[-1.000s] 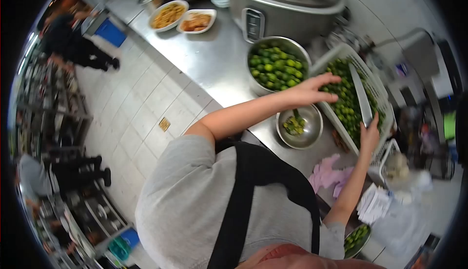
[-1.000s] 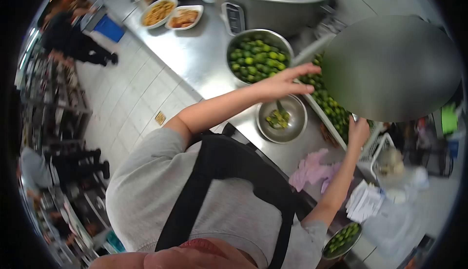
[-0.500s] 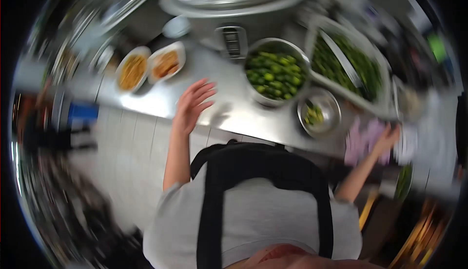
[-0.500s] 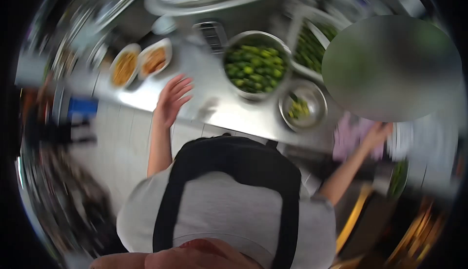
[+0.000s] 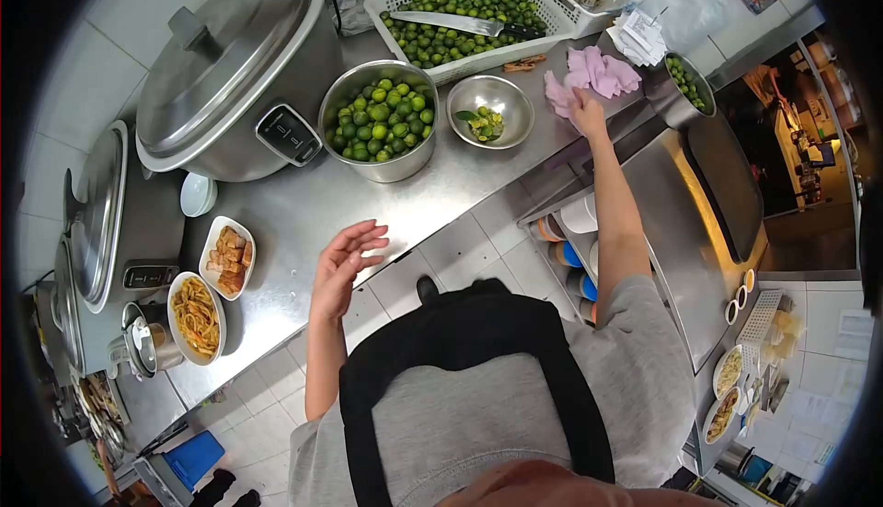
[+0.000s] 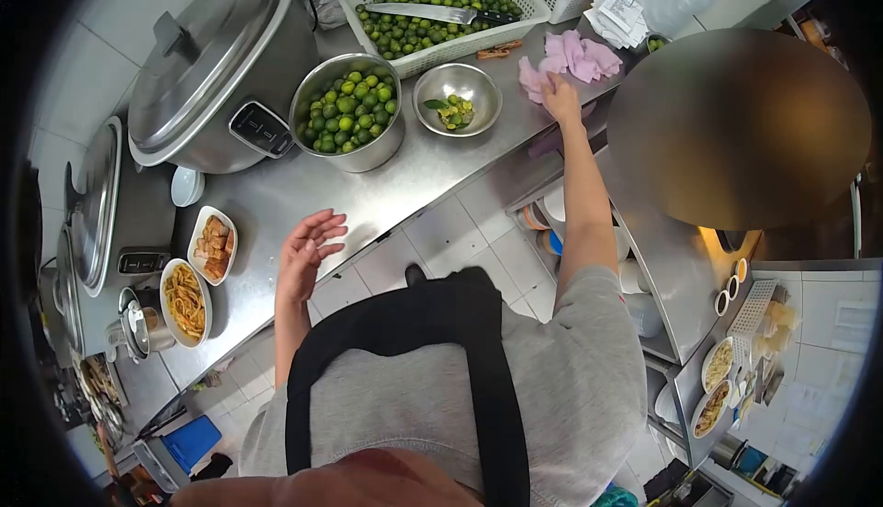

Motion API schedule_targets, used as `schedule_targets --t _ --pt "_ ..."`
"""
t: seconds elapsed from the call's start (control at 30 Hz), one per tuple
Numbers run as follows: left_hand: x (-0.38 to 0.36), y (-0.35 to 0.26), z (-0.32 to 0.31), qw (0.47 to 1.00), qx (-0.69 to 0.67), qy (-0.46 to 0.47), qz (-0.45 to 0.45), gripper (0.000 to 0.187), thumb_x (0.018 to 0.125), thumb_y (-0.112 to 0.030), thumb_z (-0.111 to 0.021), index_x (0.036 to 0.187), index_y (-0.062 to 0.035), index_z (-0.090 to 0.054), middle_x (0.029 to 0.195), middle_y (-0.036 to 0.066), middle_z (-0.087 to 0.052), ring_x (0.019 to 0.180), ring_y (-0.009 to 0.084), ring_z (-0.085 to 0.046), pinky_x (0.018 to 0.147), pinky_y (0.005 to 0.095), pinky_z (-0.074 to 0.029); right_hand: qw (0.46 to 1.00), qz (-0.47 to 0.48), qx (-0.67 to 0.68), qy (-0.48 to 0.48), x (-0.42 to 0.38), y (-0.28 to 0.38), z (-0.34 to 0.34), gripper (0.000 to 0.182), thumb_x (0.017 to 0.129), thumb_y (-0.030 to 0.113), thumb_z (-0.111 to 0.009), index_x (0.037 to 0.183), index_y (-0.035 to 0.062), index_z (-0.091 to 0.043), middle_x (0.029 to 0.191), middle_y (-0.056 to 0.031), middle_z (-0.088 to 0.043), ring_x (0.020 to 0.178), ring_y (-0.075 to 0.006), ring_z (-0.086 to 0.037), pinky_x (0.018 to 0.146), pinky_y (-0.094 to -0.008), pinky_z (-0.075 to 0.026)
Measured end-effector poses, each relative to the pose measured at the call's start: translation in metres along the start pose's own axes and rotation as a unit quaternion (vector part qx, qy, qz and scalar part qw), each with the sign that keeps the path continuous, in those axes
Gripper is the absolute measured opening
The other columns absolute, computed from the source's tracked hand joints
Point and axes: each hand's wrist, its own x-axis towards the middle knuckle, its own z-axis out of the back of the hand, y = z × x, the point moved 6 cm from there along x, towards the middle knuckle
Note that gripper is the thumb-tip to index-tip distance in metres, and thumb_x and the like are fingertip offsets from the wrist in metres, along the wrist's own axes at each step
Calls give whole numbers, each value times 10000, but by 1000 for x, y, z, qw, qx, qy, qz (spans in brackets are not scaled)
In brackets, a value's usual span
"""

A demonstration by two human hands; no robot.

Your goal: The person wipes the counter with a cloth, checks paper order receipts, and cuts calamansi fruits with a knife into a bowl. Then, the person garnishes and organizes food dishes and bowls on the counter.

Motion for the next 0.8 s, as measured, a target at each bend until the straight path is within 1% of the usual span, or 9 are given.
schedule_targets --t 0.1,0.17,0.23,0.3,0.37,0.43,0.57,0.7,0.8 --pt "-7 12 -12 1000 -17 -16 19 513 800 -323 -573 1175 3 -442 1129 141 -531 993 193 -540 810 312 -450 991 -58 115 44 18 -14 -2 305 761 172 -521 1033 50 -585 1049 -197 -566 949 -353 -544 843 -383 -428" --pt "-15 25 -16 998 -35 -37 40 460 807 -264 -567 1170 -4 -452 1119 129 -541 983 177 -544 811 302 -450 981 44 -190 -11 36 -19 14 301 745 188 -530 1009 60 -599 1157 -194 -501 1020 -381 -493 896 -413 -386" --pt "-16 38 -20 995 -52 -61 61 412 814 -206 -560 1164 -11 -463 1110 118 -551 972 162 -548 811 291 -450 950 91 -299 27 44 -33 15 283 715 231 -545 939 84 -636 1123 -212 -518 1008 -403 -496 873 -435 -392" --pt "-20 50 -24 991 -33 -82 96 363 829 -175 -542 1150 -19 -477 1089 108 -564 971 155 -548 809 289 -449 967 37 -196 160 79 -71 7 245 712 186 -582 910 56 -643 901 -151 -622 855 -310 -591 778 -372 -449" --pt "-18 51 -34 989 -14 -95 111 336 833 -158 -534 1136 -20 -490 1079 99 -571 973 152 -545 810 288 -445 988 -43 143 29 99 -76 42 195 735 145 -619 892 33 -647 788 -88 -640 692 -180 -588 662 -283 -461" --pt "-12 50 -50 993 28 -74 91 376 822 -191 -542 1145 -10 -475 1093 107 -559 978 158 -541 808 284 -438 921 -27 390 5 99 -32 89 164 745 49 -628 905 16 -643 789 -59 -624 681 -84 -539 618 -199 -429" --pt "16 34 -94 995 96 17 3 371 794 -90 -562 1152 -25 -487 1118 91 -539 1019 168 -517 839 296 -422 888 34 457 25 58 75 193 204 770 16 -605 972 2 -583 859 -51 -598 731 -78 -547 630 -187 -437" --pt "50 -18 -156 963 213 83 -140 434 799 -180 -577 1198 -55 -463 1195 84 -476 1093 176 -456 883 318 -392 827 123 547 -33 -21 162 264 205 782 -2 -581 984 -25 -552 889 -74 -579 807 -125 -555 723 -240 -446" --pt "74 -47 -195 912 217 64 -342 473 800 -252 -568 1222 -75 -448 1258 86 -431 1140 201 -421 906 333 -370 772 159 613 -59 -82 184 269 255 796 101 -588 991 -54 -531 969 -132 -562 866 -181 -554 778 -287 -439"
